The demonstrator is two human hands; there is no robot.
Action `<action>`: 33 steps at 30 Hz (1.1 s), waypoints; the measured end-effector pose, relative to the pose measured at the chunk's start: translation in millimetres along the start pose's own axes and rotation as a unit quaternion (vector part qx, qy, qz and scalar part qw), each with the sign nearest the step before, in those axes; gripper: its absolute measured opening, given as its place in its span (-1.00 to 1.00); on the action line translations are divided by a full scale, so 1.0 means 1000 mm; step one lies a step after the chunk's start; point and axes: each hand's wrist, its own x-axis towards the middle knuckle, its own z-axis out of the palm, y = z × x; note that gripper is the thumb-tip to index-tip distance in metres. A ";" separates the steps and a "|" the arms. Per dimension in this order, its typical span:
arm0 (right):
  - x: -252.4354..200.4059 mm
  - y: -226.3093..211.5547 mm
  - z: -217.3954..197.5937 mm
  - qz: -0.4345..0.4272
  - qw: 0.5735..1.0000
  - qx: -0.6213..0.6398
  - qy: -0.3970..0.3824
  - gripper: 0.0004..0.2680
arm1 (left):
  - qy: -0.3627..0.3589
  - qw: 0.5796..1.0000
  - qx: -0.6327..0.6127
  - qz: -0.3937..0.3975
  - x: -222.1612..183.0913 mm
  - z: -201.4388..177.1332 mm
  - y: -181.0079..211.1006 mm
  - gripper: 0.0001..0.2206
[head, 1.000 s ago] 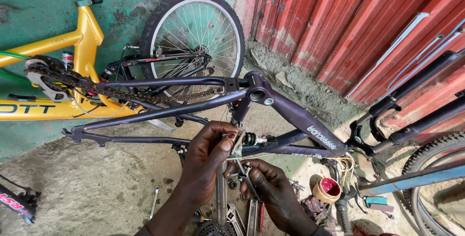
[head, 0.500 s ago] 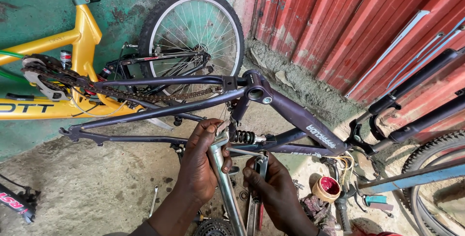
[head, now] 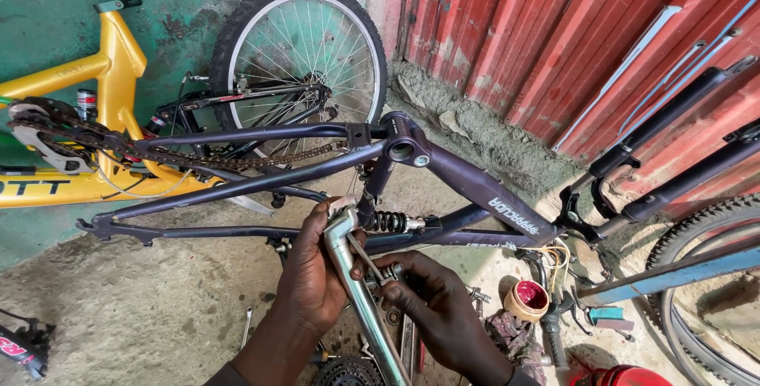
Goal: Reassembling parts of a bicycle frame, specifically focusing on the rear suspension/pivot area using a wrench and bolts.
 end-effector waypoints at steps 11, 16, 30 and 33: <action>0.000 0.006 0.001 0.024 0.998 -0.018 0.051 -0.78 | 0.000 1.000 -0.027 -0.002 0.003 -0.002 -0.004 -0.60; -0.002 0.002 0.006 0.010 0.996 -0.052 0.066 -0.79 | 0.003 1.000 -0.025 0.002 0.002 -0.002 -0.004 -0.61; 0.002 0.022 0.009 -0.094 0.967 -0.184 0.148 -0.65 | -0.009 1.000 -0.026 -0.006 0.001 -0.002 -0.007 -0.68; 0.004 0.025 0.005 0.021 0.991 0.096 0.090 -0.66 | 0.001 1.000 0.002 -0.003 -0.002 0.001 -0.004 -0.66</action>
